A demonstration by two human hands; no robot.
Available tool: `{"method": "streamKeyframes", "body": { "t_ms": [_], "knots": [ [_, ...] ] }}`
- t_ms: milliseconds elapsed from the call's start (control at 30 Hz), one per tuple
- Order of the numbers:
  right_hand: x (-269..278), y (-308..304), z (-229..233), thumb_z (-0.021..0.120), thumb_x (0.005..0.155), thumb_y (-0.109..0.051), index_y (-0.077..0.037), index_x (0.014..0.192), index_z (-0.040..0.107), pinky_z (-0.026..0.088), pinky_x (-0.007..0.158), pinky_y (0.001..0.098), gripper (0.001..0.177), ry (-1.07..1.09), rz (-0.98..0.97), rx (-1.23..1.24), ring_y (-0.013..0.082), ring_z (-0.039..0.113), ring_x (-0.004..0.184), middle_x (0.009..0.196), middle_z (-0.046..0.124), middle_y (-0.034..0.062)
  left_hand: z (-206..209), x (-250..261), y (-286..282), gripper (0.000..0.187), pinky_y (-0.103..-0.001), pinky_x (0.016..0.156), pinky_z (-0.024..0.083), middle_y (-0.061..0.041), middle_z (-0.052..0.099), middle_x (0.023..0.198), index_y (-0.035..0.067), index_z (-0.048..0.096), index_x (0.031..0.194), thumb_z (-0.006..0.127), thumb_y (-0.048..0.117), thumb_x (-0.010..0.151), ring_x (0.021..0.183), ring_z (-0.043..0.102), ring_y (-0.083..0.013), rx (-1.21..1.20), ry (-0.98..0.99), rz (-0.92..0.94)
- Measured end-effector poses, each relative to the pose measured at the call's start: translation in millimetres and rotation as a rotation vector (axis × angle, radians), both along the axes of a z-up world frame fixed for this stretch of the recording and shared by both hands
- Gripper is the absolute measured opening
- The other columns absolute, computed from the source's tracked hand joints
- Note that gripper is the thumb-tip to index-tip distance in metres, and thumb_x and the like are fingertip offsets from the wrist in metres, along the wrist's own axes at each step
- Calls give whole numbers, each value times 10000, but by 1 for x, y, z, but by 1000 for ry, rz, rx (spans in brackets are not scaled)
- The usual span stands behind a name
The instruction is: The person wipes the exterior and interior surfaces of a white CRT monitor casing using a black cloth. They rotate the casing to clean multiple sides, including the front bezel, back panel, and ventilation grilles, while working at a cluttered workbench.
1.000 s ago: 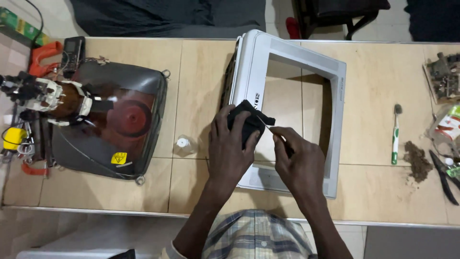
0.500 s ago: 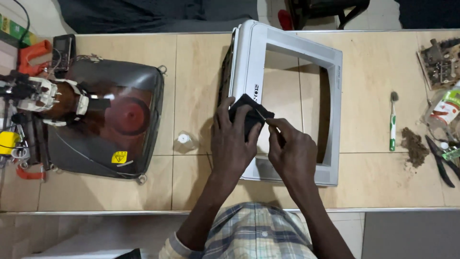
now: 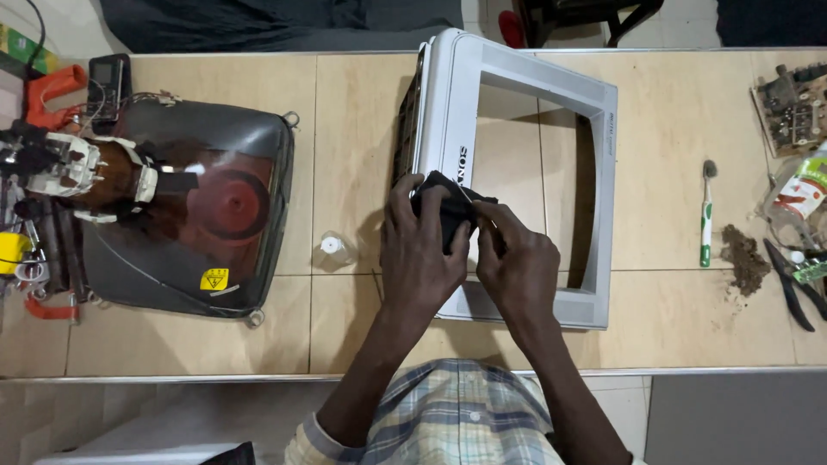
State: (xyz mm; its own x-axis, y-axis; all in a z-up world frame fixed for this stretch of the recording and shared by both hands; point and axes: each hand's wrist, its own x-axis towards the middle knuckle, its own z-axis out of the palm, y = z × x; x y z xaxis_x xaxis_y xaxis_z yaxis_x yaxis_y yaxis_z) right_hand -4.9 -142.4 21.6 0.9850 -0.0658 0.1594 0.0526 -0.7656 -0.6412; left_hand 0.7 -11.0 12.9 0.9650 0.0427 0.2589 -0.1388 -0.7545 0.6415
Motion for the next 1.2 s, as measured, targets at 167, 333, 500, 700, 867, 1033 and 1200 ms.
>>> {"method": "streamKeyframes", "body": {
  "t_ms": [167, 333, 500, 700, 867, 1033, 1200],
  "knots": [
    [-13, -7, 14, 672, 966, -157, -279, 1090, 777, 539, 578, 493, 203, -53, -39, -18, 429, 673, 567, 555, 656, 158, -2, 1, 1, 490, -609, 959, 513, -194, 404, 1389, 119, 544, 1306, 742, 231, 872, 1318, 492, -472, 1, -23, -4],
    [-8, -1, 7, 663, 981, -116, -251, 1102, 777, 530, 564, 497, 215, -85, -18, 3, 435, 677, 571, 604, 680, 170, -3, 2, 2, 508, -618, 972, 506, -200, 397, 1397, 132, 561, 1324, 750, 218, 859, 1326, 481, -473, 7, -3, -12],
    [-4, -2, -4, 635, 976, -86, -214, 1120, 753, 532, 580, 494, 226, -75, 8, 35, 413, 660, 516, 553, 645, 158, -3, 0, 0, 512, -627, 960, 506, -194, 395, 1397, 134, 567, 1318, 763, 219, 853, 1325, 477, -474, 14, 13, -17],
    [-9, 2, -1, 642, 966, -127, -233, 1101, 748, 512, 553, 527, 202, -69, 17, 0, 438, 653, 524, 522, 622, 151, -7, -3, 0, 521, -607, 964, 512, -200, 404, 1393, 131, 585, 1306, 785, 220, 833, 1313, 503, -478, 43, -36, -5],
    [-3, -3, -16, 654, 959, -92, -276, 1130, 750, 503, 579, 538, 270, -52, -12, 45, 463, 640, 574, 548, 618, 149, -11, 4, 1, 513, -589, 974, 519, -192, 424, 1391, 126, 569, 1288, 782, 241, 836, 1313, 519, -460, 49, -79, 14],
    [-5, -20, -18, 680, 963, -143, -330, 1082, 767, 503, 584, 463, 238, 41, -22, 95, 351, 619, 509, 512, 569, 100, -4, 5, 0, 529, -640, 981, 493, -198, 412, 1389, 140, 548, 1347, 747, 217, 863, 1317, 494, -482, -17, -30, -11],
    [-4, -20, -1, 648, 1000, -110, -317, 1079, 779, 478, 576, 324, 258, 43, -63, 206, 172, 525, 471, 484, 543, 33, -4, 2, 1, 585, -647, 994, 481, -199, 410, 1401, 152, 521, 1393, 743, 230, 857, 1335, 481, -481, 12, 1, -13]
  ]
}}
